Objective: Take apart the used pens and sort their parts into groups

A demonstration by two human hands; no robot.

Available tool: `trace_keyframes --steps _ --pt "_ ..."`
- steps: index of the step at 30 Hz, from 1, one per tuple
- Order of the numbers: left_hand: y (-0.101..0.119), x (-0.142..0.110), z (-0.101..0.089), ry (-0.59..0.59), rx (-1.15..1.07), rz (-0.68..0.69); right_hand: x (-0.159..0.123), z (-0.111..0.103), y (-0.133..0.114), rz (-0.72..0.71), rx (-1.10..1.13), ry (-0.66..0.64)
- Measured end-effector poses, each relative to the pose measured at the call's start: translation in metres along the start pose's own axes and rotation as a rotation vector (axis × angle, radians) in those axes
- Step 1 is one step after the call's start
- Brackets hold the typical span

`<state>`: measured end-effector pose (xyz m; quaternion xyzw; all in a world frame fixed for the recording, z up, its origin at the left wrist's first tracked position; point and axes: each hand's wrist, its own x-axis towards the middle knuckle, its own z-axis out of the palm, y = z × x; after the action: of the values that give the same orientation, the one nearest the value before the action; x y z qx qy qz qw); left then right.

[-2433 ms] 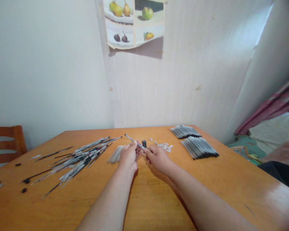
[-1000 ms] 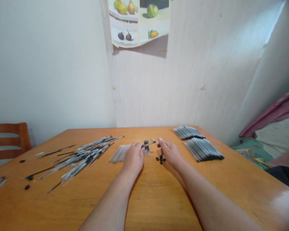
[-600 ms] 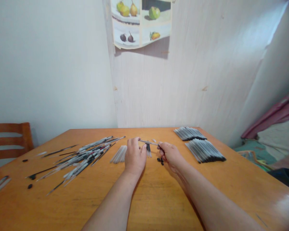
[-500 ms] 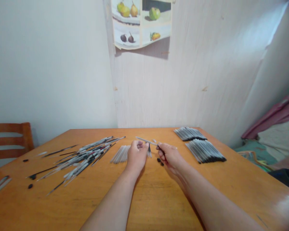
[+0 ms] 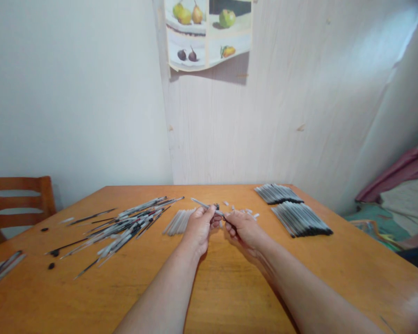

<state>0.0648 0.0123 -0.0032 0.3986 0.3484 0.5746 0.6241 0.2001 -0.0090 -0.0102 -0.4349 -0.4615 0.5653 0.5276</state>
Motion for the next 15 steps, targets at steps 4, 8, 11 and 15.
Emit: trace_keyframes --steps 4,8,11,15 --pt "-0.0007 0.0004 -0.0003 0.009 -0.002 0.011 -0.0017 0.0012 -0.0039 -0.021 0.006 -0.006" --pt "-0.0003 0.0001 -0.0005 0.021 0.002 0.010 -0.0015 0.0001 -0.0025 0.007 -0.054 -0.020" --pt "0.0000 0.0002 -0.0008 0.022 -0.009 0.006 -0.0008 -0.0013 -0.0006 -0.036 -0.084 -0.029" --pt "0.0006 -0.0002 -0.0005 0.033 -0.025 0.000 -0.0002 -0.0017 0.0006 -0.025 -0.030 -0.025"
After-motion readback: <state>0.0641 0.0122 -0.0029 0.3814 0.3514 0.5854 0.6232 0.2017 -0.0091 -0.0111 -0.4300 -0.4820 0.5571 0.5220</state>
